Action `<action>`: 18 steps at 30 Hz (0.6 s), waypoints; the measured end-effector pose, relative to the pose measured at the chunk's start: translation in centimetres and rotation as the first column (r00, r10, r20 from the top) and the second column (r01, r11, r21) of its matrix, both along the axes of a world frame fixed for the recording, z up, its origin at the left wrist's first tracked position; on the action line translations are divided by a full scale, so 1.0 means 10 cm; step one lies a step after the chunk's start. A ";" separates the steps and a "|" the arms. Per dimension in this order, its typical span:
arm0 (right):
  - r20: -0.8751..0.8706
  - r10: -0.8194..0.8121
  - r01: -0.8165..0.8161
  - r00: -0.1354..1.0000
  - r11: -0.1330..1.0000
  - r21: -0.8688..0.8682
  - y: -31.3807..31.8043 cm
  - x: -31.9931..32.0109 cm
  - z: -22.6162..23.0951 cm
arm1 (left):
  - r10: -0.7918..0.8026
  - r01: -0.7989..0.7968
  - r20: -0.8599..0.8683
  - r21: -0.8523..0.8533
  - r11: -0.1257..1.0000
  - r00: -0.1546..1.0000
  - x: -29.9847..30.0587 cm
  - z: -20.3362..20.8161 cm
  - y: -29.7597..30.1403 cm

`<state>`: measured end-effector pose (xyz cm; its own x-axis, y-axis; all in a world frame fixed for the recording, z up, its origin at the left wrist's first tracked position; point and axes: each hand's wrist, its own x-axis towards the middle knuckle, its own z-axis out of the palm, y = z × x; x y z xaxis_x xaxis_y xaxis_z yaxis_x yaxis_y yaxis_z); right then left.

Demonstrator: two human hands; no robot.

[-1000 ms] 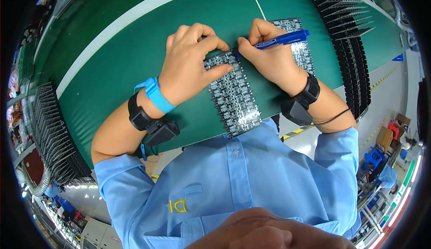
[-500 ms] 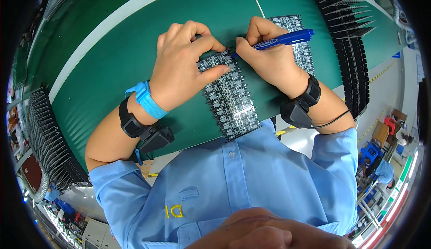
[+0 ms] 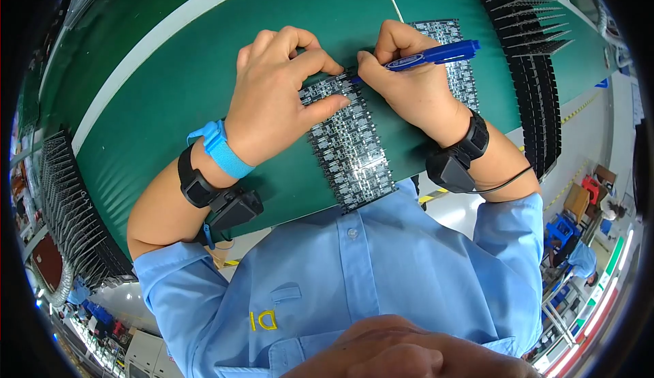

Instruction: The person picks up a circuit board from a stack, marks it with a pen, and places it into a rack, repeating the process for several boards.

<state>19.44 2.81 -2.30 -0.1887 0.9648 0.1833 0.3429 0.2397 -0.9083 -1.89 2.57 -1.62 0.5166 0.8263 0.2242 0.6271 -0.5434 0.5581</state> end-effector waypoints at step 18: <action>-0.038 -0.039 0.037 0.999 0.998 -0.050 -0.13 0.07 0.03 | -0.047 0.048 -0.030 0.048 0.998 0.998 -0.01 0.02 -0.02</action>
